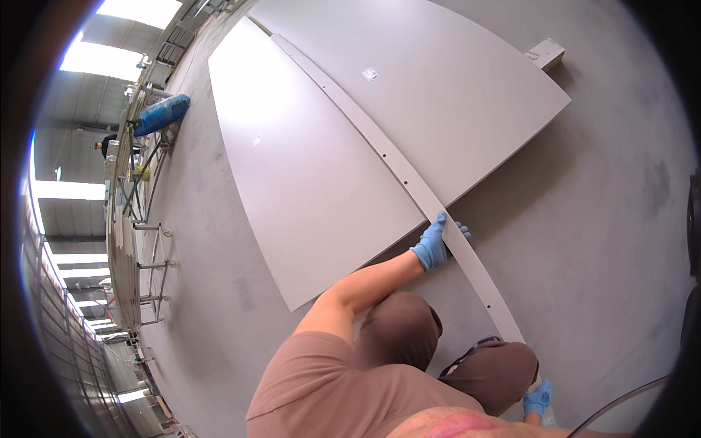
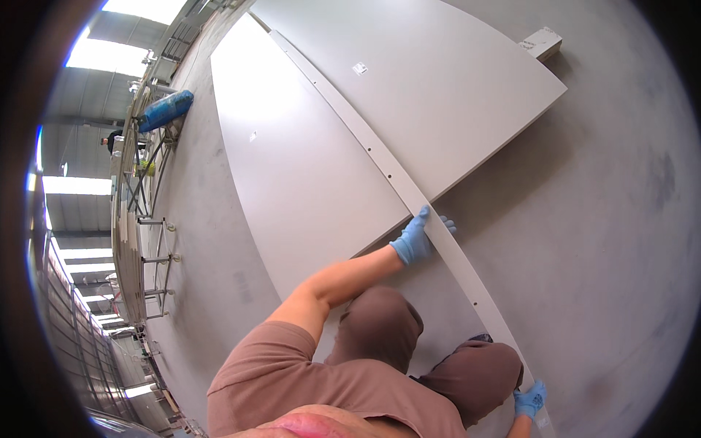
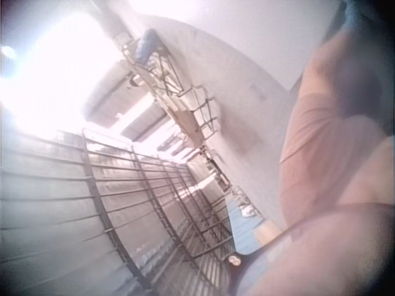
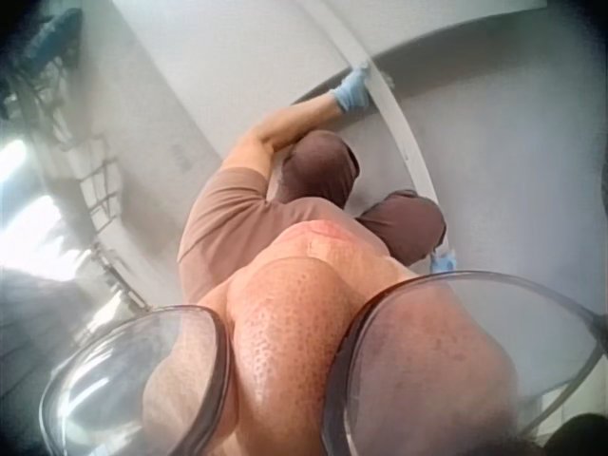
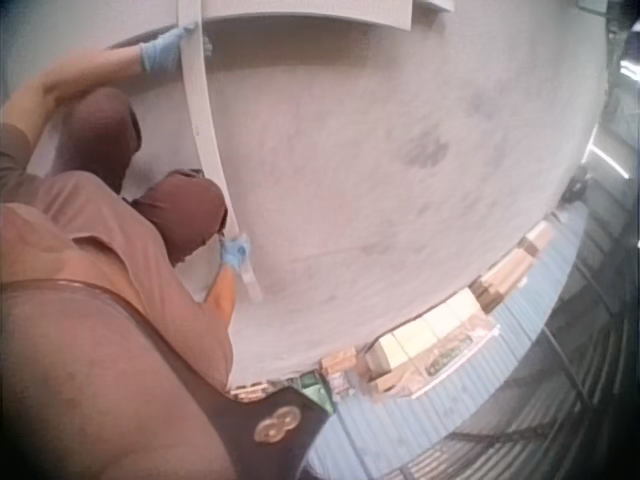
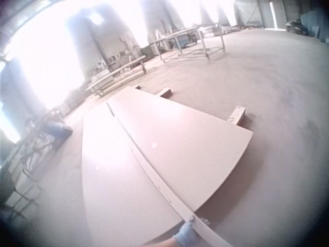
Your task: The person wipes large white panels with a cloth, aligns a narrow strip along the panel edge, and continues wiping the surface. The person handles the panels and strip by hand, moving them on the floor and repositioning them for access.
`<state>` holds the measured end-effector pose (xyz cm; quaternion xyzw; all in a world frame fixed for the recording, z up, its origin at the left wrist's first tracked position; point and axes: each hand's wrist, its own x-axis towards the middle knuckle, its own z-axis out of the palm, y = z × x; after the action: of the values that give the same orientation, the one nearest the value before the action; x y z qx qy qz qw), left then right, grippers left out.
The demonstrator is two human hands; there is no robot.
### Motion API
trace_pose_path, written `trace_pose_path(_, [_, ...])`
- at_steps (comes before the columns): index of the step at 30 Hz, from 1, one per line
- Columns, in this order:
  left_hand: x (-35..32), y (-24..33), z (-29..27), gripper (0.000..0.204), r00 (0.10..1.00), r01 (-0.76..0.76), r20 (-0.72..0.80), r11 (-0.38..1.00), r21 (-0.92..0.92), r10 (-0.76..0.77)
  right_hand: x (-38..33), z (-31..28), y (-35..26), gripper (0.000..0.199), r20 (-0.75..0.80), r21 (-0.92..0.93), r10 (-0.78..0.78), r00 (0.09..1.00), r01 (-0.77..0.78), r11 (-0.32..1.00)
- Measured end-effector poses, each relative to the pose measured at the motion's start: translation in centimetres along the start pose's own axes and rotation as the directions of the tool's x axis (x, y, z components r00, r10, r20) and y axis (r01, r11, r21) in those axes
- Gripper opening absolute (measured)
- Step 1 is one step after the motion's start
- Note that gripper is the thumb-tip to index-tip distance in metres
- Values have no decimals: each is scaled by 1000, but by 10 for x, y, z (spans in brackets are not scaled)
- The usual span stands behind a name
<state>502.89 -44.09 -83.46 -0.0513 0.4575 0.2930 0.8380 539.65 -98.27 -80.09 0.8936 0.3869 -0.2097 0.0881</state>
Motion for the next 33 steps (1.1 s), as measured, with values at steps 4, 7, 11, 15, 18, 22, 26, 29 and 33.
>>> trace_pose_path(4, [0, -5, -6, 76, 1000, 20, -21, 1000, -20, -21, -3, 2, 3, 71, 25, -47, 57, 998, -55, 997])
trace_pose_path(7, [4, -8, -8, 76, 1000, -2, -9, 999, -34, 2, 1, 12, 7, 71, 11, -53, 24, 1000, -24, 998])
trace_pose_path(11, [4, -7, -7, 78, 1000, -15, -1, 1000, -14, 15, 5, 29, 14, 75, 53, -75, 31, 998, -27, 997])
trace_pose_path(15, [-14, -4, 0, 80, 999, -31, 15, 1000, 5, 31, -4, 31, 9, 76, -22, -114, 82, 996, -84, 990])
trace_pose_path(18, [-26, -1, 9, 76, 990, -35, 133, 996, -78, 46, -5, 16, 0, 79, -101, -92, 111, 989, -121, 988])
trace_pose_path(22, [-37, 16, 22, 83, 839, 18, 538, 982, -185, 86, 7, -20, -4, 91, -141, 49, -79, 987, 87, 995])
trace_pose_path(26, [-55, 49, 31, 96, 764, -217, 578, 959, -184, 285, 17, -37, -2, 89, -139, 139, -405, 903, 423, 895])
trace_pose_path(29, [-72, 74, 38, 63, 539, -97, 758, 920, -378, 368, 25, -17, -9, 83, -265, 53, -546, 795, 577, 815])
trace_pose_path(33, [-93, 93, 34, 48, 404, -19, 823, 904, -428, 399, 64, 31, -21, 66, 101, 163, -211, 972, 193, 968])
